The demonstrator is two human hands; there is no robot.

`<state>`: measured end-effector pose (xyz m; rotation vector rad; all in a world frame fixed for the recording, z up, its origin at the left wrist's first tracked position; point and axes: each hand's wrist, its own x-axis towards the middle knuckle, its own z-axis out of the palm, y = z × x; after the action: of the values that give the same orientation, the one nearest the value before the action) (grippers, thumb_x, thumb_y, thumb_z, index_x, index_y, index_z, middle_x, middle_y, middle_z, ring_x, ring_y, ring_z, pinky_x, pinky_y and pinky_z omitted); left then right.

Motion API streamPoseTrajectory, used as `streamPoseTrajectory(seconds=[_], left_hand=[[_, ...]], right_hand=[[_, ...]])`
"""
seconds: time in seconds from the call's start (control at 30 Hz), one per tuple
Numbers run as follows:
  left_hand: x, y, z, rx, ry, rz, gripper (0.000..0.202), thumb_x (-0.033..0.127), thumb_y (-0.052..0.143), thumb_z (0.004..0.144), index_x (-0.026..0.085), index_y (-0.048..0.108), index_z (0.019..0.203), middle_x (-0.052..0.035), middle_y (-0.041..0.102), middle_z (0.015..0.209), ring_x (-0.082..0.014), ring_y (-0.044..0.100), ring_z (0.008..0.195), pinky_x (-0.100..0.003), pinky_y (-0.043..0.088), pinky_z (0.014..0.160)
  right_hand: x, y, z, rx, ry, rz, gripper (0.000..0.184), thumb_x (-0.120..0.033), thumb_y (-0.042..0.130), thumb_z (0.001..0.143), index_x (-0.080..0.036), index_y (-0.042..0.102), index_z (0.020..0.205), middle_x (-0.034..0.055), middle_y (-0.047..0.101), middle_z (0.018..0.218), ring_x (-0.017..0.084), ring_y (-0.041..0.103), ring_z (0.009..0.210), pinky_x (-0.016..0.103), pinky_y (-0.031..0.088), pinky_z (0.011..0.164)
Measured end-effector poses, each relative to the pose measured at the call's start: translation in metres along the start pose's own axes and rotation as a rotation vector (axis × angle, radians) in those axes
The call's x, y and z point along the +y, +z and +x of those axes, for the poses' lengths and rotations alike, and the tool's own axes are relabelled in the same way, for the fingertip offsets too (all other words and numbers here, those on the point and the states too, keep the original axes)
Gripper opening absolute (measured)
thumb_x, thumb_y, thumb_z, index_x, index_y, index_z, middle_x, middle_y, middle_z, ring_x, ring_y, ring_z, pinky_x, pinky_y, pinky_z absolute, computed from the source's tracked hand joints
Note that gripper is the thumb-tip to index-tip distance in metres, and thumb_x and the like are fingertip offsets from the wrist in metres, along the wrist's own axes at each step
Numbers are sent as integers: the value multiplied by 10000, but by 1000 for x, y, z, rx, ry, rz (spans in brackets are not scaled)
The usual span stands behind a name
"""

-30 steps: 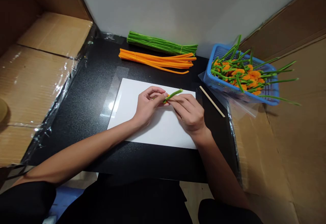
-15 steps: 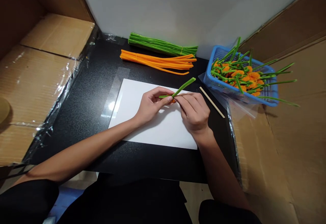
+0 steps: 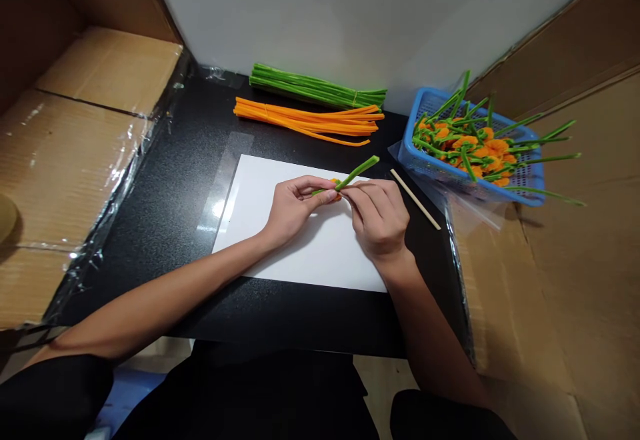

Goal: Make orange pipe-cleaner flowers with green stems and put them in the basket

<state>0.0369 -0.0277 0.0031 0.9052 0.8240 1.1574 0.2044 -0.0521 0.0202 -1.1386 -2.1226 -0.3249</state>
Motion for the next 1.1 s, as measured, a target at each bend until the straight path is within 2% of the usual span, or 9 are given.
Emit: streamPoseTrajectory(seconds=[0.13, 0.27, 0.4, 0.47, 0.53, 0.63, 0.77, 0.9, 1.1], left_hand=[[-1, 2, -1, 53, 33, 5, 185, 250, 848, 688, 164, 769, 832, -56, 780, 875, -191, 746, 814, -359, 616, 837], [0, 5, -4, 125, 104, 58, 104, 186, 814, 708, 183, 775, 804, -51, 783, 894, -202, 744, 876, -376, 612, 879], [4, 3, -9, 89, 285, 252, 101, 149, 730, 786, 230, 785, 812, -30, 784, 921, -197, 738, 918, -391, 603, 912], [5, 2, -11, 24, 372, 345, 140, 148, 695, 820, 250, 788, 844, -24, 783, 968, -199, 732, 954, -393, 596, 922], [6, 1, -12, -27, 416, 397, 153, 146, 678, 835, 250, 787, 866, -29, 779, 1001, -202, 726, 978, -388, 589, 926], [7, 0, -10, -68, 433, 455, 151, 164, 661, 857, 236, 778, 921, -46, 770, 1003, -195, 715, 967, -346, 595, 863], [7, 0, -4, -143, 414, 513, 202, 183, 652, 868, 242, 759, 1029, -59, 740, 1020, -183, 682, 952, -283, 580, 772], [6, -1, 0, -159, 345, 435, 172, 166, 663, 842, 235, 769, 959, -61, 713, 973, -187, 667, 920, -298, 579, 787], [7, 3, -3, -81, 282, 327, 52, 189, 714, 808, 209, 761, 812, -40, 672, 860, -150, 662, 809, -265, 576, 747]], right_hand=[[-9, 4, 5, 41, 60, 45, 165, -145, 565, 942, -229, 684, 1019, 85, 724, 936, 241, 630, 875, 409, 522, 797], [-25, 7, 14, 39, 414, 216, 138, -183, 551, 936, -215, 656, 851, 77, 679, 835, 231, 604, 805, 397, 501, 751], [-24, 0, 19, -154, 902, 830, 133, -258, 587, 868, -190, 618, 758, 19, 582, 687, 157, 537, 617, 289, 434, 540], [-18, -7, 20, -294, 1061, 1147, 118, -278, 635, 804, -181, 608, 743, 2, 543, 654, 127, 485, 560, 250, 350, 466], [-14, -12, 20, -372, 1153, 1303, 118, -275, 675, 753, -174, 615, 761, 1, 541, 662, 119, 474, 559, 239, 320, 455], [-14, -12, 18, -285, 1157, 1217, 113, -273, 679, 759, -175, 625, 742, -10, 546, 633, 111, 465, 541, 234, 330, 460], [-18, -4, 15, -136, 988, 830, 85, -248, 638, 814, -174, 674, 792, 17, 652, 700, 147, 578, 629, 264, 449, 566], [-22, -3, 14, -124, 897, 640, 100, -238, 606, 845, -176, 681, 825, 40, 698, 771, 172, 623, 678, 296, 481, 634], [-26, -7, 18, -182, 832, 485, 214, -282, 564, 905, -183, 618, 723, 35, 646, 694, 175, 580, 659, 293, 433, 602]])
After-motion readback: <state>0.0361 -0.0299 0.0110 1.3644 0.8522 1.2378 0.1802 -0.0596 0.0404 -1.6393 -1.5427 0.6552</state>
